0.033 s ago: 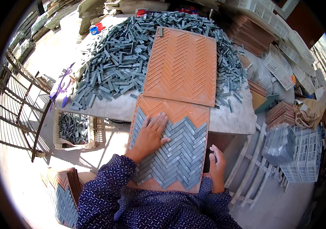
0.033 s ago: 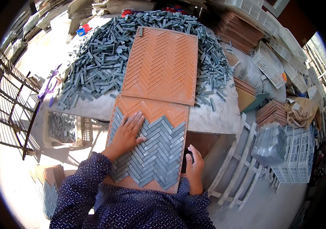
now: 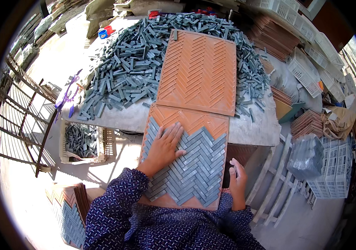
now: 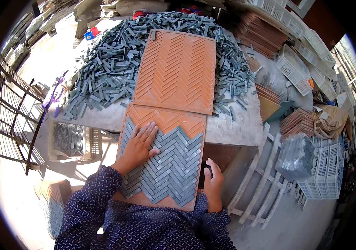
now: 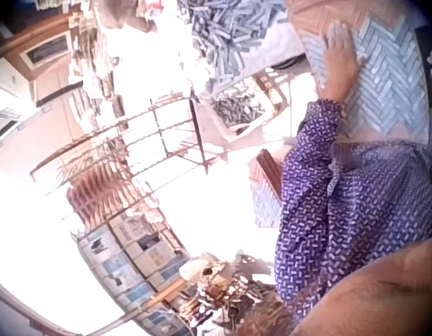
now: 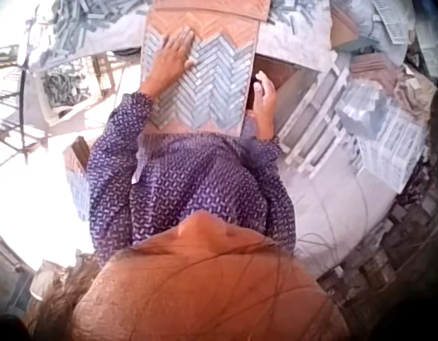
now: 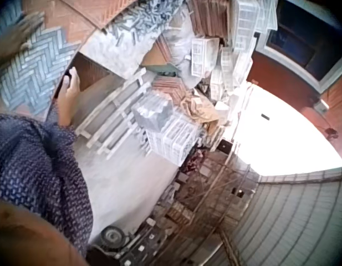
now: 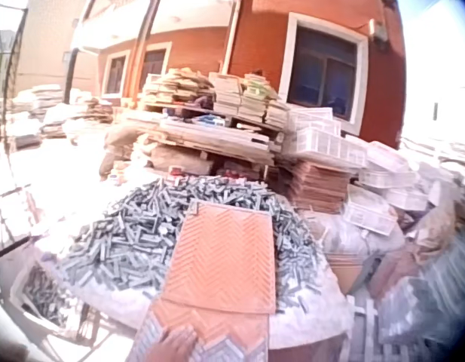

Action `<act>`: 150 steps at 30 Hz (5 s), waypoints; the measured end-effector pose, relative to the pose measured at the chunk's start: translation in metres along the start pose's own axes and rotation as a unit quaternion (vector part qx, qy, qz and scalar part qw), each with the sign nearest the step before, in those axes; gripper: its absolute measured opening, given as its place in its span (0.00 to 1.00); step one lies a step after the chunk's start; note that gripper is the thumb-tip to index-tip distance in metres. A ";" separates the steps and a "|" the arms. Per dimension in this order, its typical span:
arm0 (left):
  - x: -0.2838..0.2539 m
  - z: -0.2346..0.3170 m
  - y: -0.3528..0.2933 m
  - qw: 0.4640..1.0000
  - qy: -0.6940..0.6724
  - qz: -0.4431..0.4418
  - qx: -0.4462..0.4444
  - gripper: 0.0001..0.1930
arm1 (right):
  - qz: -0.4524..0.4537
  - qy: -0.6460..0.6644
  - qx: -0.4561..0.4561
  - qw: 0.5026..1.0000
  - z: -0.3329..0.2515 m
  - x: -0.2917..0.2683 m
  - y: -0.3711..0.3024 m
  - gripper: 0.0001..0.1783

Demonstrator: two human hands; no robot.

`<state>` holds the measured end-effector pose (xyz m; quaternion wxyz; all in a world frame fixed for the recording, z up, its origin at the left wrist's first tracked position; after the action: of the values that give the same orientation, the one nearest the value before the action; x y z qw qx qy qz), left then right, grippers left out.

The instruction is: The person arranges small rectangular tiles by hand onto a square board to form a herringbone pattern. They handle the board, flip it to check alignment, and place individual tiles one by one from a large pile on the table.

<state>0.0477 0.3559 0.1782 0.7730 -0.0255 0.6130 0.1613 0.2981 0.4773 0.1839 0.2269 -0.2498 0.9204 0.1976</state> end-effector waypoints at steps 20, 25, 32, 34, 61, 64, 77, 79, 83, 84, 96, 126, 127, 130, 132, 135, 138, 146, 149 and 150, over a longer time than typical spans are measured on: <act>-0.011 -0.004 -0.031 0.995 0.014 -0.032 -0.094 0.43 | 0.008 0.017 0.016 1.000 0.025 0.028 -0.017 0.16; -0.017 -0.003 -0.011 0.997 -0.014 -0.037 -0.063 0.41 | -0.016 0.053 0.055 0.997 0.028 0.031 -0.020 0.15; -0.013 -0.002 -0.010 0.998 -0.005 -0.029 -0.062 0.41 | -0.013 0.051 0.055 0.997 0.026 0.033 -0.021 0.14; -0.017 -0.002 -0.010 0.998 -0.009 -0.032 -0.059 0.41 | -0.007 0.057 0.051 0.997 0.026 0.033 -0.020 0.14; -0.010 0.004 -0.033 0.997 0.025 -0.064 -0.028 0.42 | -0.044 0.232 0.121 0.964 0.058 0.045 -0.034 0.15; -0.009 0.005 -0.041 0.996 0.003 -0.057 -0.072 0.41 | -0.081 0.364 0.184 0.910 0.047 0.055 -0.035 0.13; -0.007 0.029 -0.088 0.993 0.047 -0.092 -0.061 0.44 | -0.087 -0.087 0.016 0.992 0.003 0.017 -0.028 0.48; -0.003 0.028 -0.093 0.992 0.037 -0.099 -0.071 0.44 | -0.132 -0.100 0.011 0.986 0.002 0.026 -0.034 0.54; -0.005 0.030 -0.088 0.993 0.012 -0.101 -0.067 0.46 | -0.132 -0.030 0.081 0.988 0.011 0.043 -0.042 0.60; -0.004 0.030 -0.089 0.993 0.010 -0.092 -0.068 0.46 | -0.132 -0.024 0.084 0.987 0.010 0.045 -0.041 0.60; -0.001 0.041 -0.119 0.992 -0.021 -0.086 -0.085 0.44 | -0.105 0.096 0.072 0.987 0.021 0.052 -0.043 0.58; -0.010 -0.021 -0.100 0.984 -0.021 -0.020 -0.173 0.41 | -0.106 0.149 0.059 0.981 0.018 0.053 -0.042 0.49; -0.010 -0.021 -0.101 0.984 0.010 -0.023 -0.177 0.42 | -0.108 0.159 0.066 0.979 0.017 0.054 -0.043 0.47; -0.012 -0.004 -0.106 0.987 0.030 -0.014 -0.158 0.41 | -0.103 0.193 0.064 0.974 0.021 0.052 -0.042 0.46; -0.012 0.019 -0.112 0.993 -0.019 -0.019 -0.111 0.40 | -0.096 0.173 0.057 0.979 0.022 0.052 -0.044 0.46; -0.003 0.038 -0.117 0.995 0.019 -0.072 -0.073 0.37 | -0.097 0.170 0.070 0.978 0.020 0.052 -0.043 0.45; 0.000 0.040 -0.118 0.993 0.029 -0.091 -0.069 0.36 | -0.101 0.174 0.085 0.976 0.017 0.049 -0.042 0.43; -0.007 0.051 -0.070 0.995 -0.028 -0.071 -0.065 0.41 | -0.057 0.545 0.295 0.783 0.039 0.056 -0.046 0.26; -0.002 0.056 -0.018 0.997 -0.027 -0.051 -0.044 0.41 | -0.056 0.584 0.313 0.747 0.078 0.072 -0.058 0.24; 0.003 0.055 -0.007 0.998 -0.030 -0.039 -0.036 0.41 | -0.060 0.581 0.315 0.748 0.074 0.072 -0.058 0.24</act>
<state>0.1023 0.3635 0.1876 0.7954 -0.0725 0.5818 0.1534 0.2980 0.4399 0.0720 -0.2744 -0.2854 0.8676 -0.3008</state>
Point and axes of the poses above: each hand's wrist, its own y-axis towards the middle knuckle, its own x-axis out of the palm, z = x × y, the point moved 6 cm from there along y, towards the middle knuckle, and after that the axes turned 2 degrees about -x, right-handed, at the moved point
